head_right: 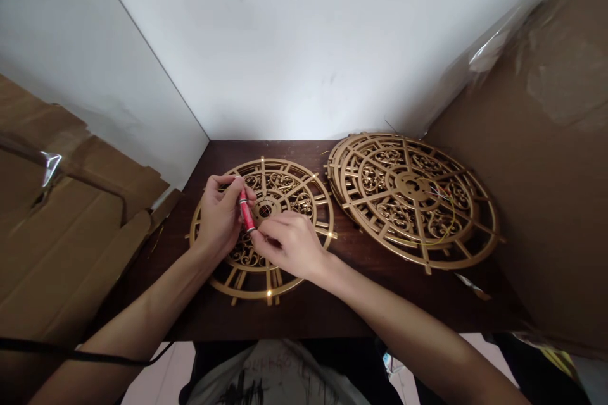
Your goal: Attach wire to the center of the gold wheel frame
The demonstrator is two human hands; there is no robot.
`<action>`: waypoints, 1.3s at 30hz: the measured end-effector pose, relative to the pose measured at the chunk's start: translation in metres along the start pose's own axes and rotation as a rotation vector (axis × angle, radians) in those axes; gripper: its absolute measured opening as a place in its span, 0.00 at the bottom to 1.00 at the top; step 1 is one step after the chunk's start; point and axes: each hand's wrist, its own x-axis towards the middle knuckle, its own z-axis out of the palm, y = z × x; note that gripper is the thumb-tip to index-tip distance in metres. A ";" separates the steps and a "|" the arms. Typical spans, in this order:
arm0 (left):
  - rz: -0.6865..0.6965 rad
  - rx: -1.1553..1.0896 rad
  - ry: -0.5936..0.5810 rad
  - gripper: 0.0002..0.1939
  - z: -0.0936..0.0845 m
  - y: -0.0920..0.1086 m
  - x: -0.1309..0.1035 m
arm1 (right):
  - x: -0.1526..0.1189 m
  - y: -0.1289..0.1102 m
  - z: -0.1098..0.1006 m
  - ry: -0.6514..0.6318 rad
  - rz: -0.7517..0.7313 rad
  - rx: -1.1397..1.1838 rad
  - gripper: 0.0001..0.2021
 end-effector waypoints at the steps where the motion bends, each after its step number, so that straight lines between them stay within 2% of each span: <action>1: 0.008 0.003 -0.003 0.15 0.000 -0.001 0.000 | 0.000 0.000 0.000 -0.001 -0.006 -0.002 0.16; 30: 0.014 -0.004 0.011 0.16 0.000 -0.004 0.000 | -0.001 0.001 0.001 0.012 -0.001 -0.031 0.16; 39: -0.013 -0.012 -0.043 0.15 -0.001 -0.002 0.000 | 0.000 -0.001 0.002 0.033 -0.021 -0.028 0.15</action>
